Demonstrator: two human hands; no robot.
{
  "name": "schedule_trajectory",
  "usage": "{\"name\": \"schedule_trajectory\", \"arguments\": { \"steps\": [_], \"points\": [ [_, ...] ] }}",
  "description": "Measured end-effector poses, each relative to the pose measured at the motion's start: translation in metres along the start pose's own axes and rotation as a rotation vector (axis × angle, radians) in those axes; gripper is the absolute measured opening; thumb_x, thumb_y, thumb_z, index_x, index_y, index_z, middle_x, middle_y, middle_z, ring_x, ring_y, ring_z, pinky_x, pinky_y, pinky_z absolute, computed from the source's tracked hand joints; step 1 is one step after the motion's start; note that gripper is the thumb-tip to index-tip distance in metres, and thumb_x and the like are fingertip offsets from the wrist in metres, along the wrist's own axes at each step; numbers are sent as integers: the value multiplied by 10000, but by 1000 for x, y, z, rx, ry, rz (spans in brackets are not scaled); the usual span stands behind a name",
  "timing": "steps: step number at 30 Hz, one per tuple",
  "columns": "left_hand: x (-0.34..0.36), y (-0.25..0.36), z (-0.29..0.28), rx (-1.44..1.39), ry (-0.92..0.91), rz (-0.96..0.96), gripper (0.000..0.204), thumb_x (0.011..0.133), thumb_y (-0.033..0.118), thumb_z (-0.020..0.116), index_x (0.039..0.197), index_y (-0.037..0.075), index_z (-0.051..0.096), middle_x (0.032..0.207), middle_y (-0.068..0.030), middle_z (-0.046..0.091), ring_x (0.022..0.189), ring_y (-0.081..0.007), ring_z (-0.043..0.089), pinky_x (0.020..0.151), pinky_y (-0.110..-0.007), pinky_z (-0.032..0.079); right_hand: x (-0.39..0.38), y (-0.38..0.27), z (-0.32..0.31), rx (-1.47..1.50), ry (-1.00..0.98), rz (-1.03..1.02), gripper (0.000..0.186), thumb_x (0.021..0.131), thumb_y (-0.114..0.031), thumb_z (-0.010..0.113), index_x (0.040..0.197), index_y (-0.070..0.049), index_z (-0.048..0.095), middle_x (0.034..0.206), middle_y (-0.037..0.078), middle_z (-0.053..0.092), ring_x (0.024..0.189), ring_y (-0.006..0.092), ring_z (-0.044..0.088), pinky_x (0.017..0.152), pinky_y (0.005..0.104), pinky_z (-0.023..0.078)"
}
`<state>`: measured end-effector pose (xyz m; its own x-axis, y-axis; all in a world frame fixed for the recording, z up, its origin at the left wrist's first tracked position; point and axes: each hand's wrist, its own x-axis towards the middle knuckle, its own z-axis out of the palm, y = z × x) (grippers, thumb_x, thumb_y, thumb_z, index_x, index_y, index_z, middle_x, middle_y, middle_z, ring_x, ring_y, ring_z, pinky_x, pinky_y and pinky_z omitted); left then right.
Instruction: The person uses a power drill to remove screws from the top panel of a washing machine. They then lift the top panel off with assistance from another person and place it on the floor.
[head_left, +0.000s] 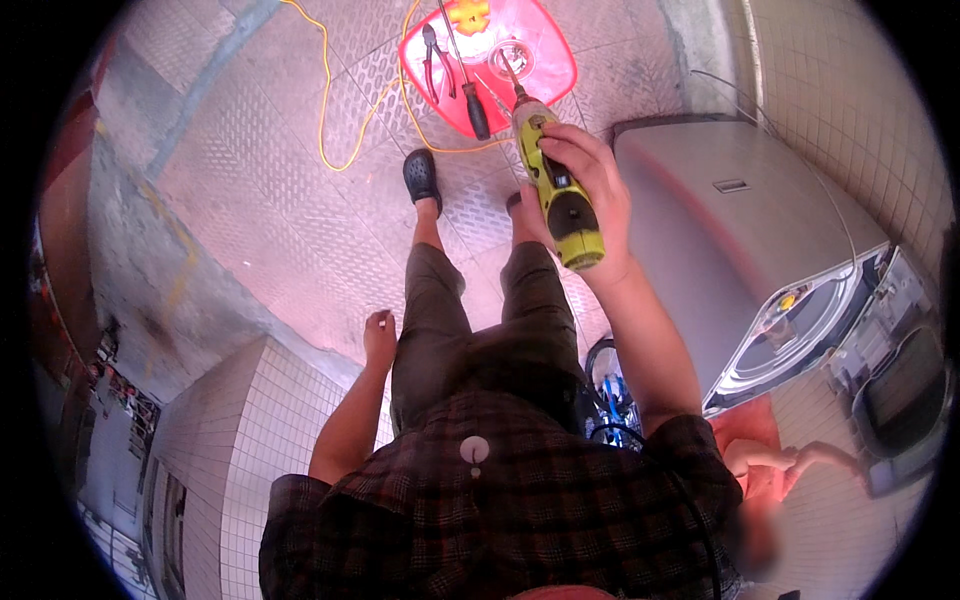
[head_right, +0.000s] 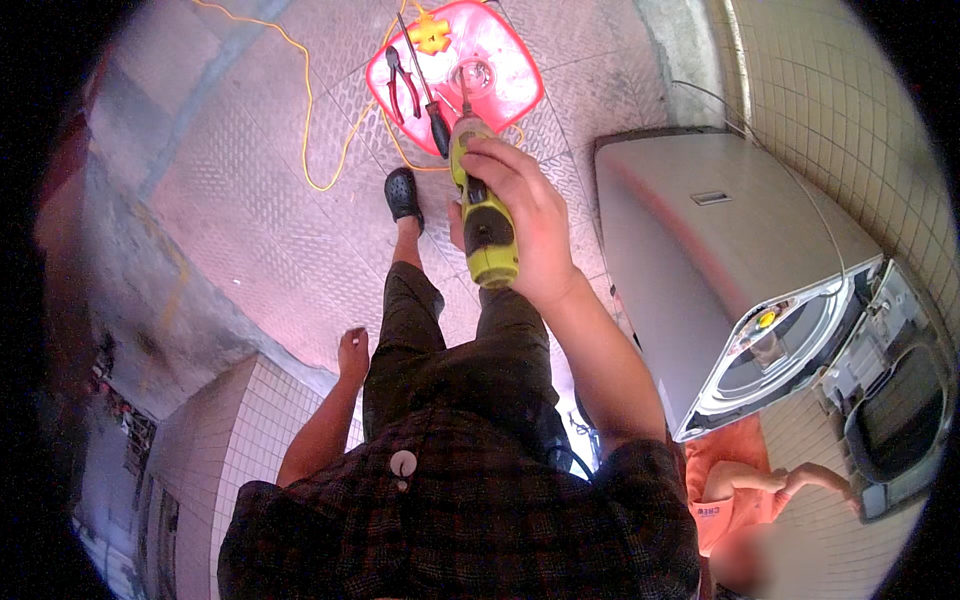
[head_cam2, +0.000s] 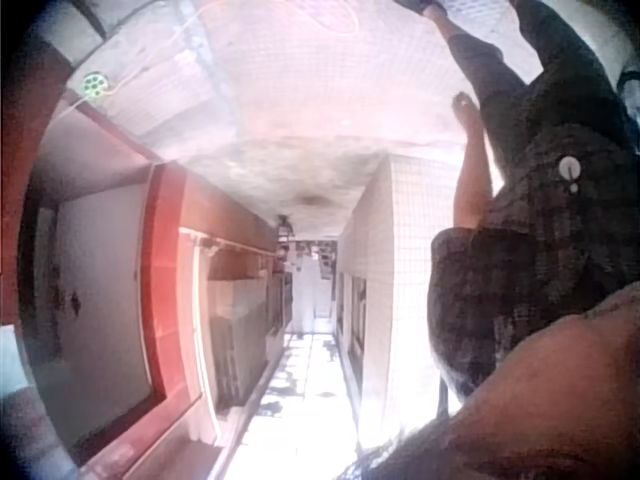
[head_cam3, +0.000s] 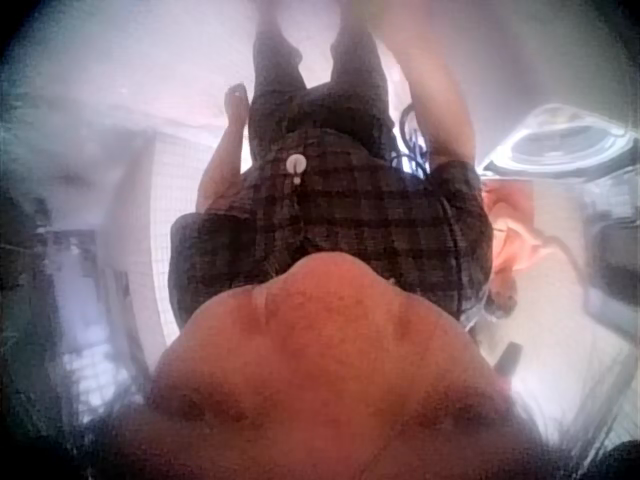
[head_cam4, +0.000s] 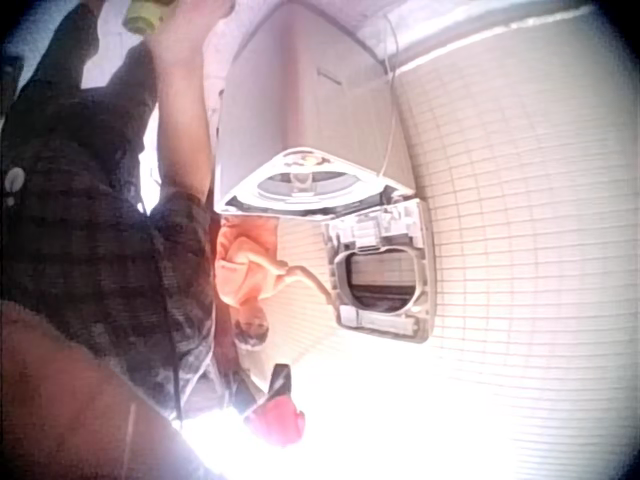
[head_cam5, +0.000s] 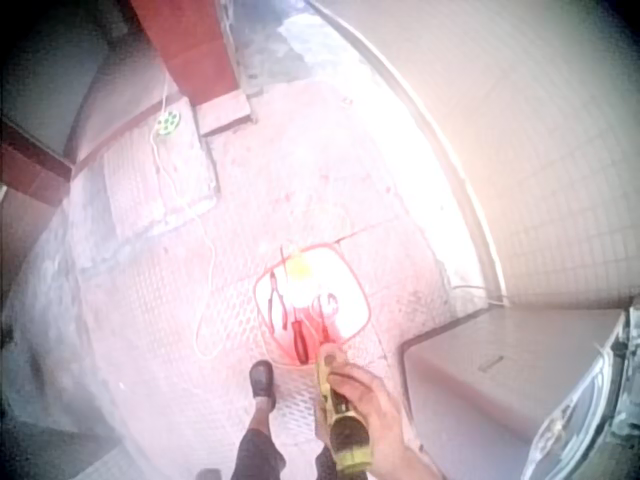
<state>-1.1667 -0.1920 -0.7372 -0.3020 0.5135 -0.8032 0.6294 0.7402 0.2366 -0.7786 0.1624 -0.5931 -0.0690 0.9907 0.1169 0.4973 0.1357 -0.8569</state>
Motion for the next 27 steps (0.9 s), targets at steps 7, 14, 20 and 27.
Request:
{"name": "schedule_trajectory", "arguments": {
  "steps": [7,14,20,27],
  "points": [
    [63,273,-34,-1061,-348,-58,432,1050,297,540,1388,29,514,1200,-138,664,1022,-215,666,879,-307,522,-31,-43,-38,-14,13,-67,461,758,-55,802,1173,4,611,1207,215,639,1071,328,664,919,387,542],
    [80,442,-54,-1371,-678,-30,463,1082,268,452,1449,-10,400,1349,-255,584,1201,-339,627,1058,-394,515,-80,-100,-101,131,26,-68,560,776,-224,790,1204,27,529,1196,265,580,1068,335,620,923,404,521],
    [69,449,-54,-1383,-719,72,381,1073,187,470,1341,-78,523,1264,-194,657,1129,-238,667,930,-294,568,-102,-119,-127,264,160,-72,550,741,-156,855,1184,17,578,1218,246,606,1038,321,656,838,378,568],
    [34,450,-52,-1334,-674,135,304,1022,91,563,1293,-45,577,1187,-144,699,1055,-183,689,886,-261,574,-129,-118,-151,268,176,-27,539,746,-159,850,1179,16,581,1217,240,608,1038,315,654,851,371,567]
  ]
}}
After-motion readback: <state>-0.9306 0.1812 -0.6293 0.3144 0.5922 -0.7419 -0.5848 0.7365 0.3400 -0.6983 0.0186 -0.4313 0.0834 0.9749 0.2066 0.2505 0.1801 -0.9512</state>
